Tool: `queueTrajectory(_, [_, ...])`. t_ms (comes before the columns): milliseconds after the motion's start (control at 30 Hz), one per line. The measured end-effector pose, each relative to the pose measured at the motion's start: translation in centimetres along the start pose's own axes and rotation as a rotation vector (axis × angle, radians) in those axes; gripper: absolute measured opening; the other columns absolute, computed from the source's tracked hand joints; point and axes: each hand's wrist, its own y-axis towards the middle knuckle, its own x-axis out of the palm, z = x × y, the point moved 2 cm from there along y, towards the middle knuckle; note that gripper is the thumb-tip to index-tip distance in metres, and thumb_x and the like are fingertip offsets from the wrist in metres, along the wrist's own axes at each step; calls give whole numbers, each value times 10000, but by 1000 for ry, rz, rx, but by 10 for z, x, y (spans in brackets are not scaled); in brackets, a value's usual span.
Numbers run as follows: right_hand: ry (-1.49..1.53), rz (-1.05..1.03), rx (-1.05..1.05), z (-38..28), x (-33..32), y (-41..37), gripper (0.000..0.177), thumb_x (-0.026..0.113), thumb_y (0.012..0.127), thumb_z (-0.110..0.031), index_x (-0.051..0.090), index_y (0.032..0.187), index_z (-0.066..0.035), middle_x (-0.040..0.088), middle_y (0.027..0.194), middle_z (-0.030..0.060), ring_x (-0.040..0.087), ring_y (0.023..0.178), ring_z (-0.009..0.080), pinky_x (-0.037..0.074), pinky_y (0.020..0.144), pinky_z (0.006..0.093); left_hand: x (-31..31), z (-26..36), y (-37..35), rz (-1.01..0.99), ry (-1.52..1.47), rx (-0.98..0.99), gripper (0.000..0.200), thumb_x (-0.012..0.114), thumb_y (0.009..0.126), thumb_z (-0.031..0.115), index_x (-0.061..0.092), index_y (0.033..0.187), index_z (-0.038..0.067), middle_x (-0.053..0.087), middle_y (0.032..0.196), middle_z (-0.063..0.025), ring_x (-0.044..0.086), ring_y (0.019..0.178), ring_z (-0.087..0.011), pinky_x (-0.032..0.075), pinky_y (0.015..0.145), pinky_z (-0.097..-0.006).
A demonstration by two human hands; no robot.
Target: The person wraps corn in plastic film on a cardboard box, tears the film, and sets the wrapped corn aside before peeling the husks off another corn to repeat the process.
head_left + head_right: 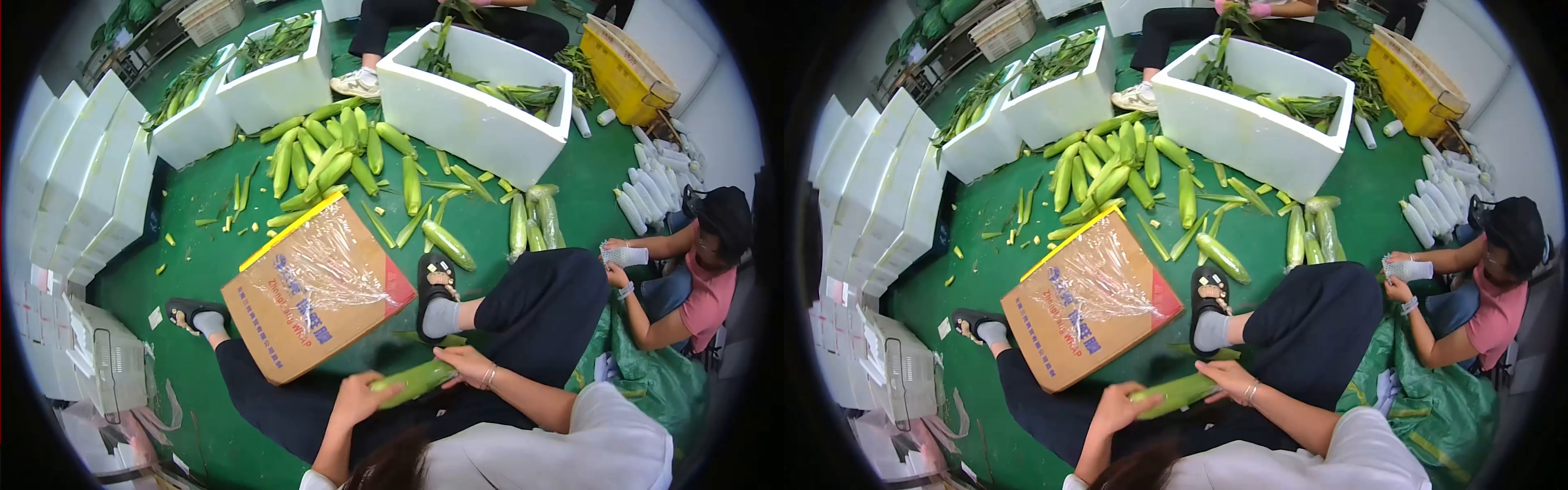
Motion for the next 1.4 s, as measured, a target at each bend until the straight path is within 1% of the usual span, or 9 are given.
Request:
queueTrajectory(133, [25,-97,-31,-41,-9,-25,415,635,914,-364,608,1098,7,666,920,77,638,624,128,487,496,212,-17,51,37,729,-707,469,240,615,891,204,674,813,-15,667,727,-135,607,609,-220,482,605,-333])
queueTrajectory(267, [43,-426,-32,-57,8,-40,171,704,839,-89,584,944,-27,534,691,-2,360,446,33,262,380,202,-2,135,128,-133,-1488,473,266,566,905,204,536,1057,-12,662,851,-154,630,682,-239,522,634,-351])
queueTrajectory(400, [744,-3,-145,-68,-9,0,122,596,837,-31,497,801,-93,436,603,-20,360,410,54,254,350,192,42,201,206,-731,-1192,212,467,588,895,403,537,1115,-6,656,898,-175,663,816,-282,546,762,-370])
queueTrajectory(467, [1082,-124,-300,-93,-44,39,148,596,853,-141,497,743,-127,444,590,-41,368,394,60,301,325,201,67,218,236,-645,-652,262,509,612,892,411,554,1141,-29,659,949,-157,659,878,-248,544,760,-345])
queueTrajectory(667, [1309,966,-825,-191,-250,175,133,624,823,-180,535,775,-95,510,602,-6,452,439,101,429,402,244,-30,138,213,34,-860,585,270,625,904,131,608,1100,-53,660,1069,-148,636,977,-178,502,847,-290])
queueTrajectory(867, [-761,1092,-745,-272,-156,362,706,693,781,-478,460,1190,47,600,1077,229,600,1021,358,509,847,436,-115,-65,92,1036,-711,56,135,627,890,87,627,974,-19,601,744,-2,541,660,-54,450,596,-214])
queueTrajectory(1100, [-937,1043,-372,-294,-65,408,817,754,760,-392,328,1348,-17,478,1279,287,484,1170,470,422,978,488,-96,-106,45,1062,-310,-223,306,738,817,190,619,957,-55,645,760,-120,629,675,-187,509,647,-309])
queueTrajectory(1200, [-755,683,-1209,-291,4,333,659,718,806,-223,409,1337,15,458,1326,233,482,1194,355,363,1031,407,-96,-84,66,1023,-204,-202,295,747,809,195,612,932,-36,625,734,-107,609,648,-198,492,614,-316])
queueTrajectory(1400, [-1197,-117,-1380,-228,177,155,686,715,720,-58,435,1346,-52,510,1247,179,479,1170,352,364,1018,416,-100,-100,99,904,-80,-113,296,745,806,238,596,759,-13,563,586,-88,575,545,-233,456,542,-351])
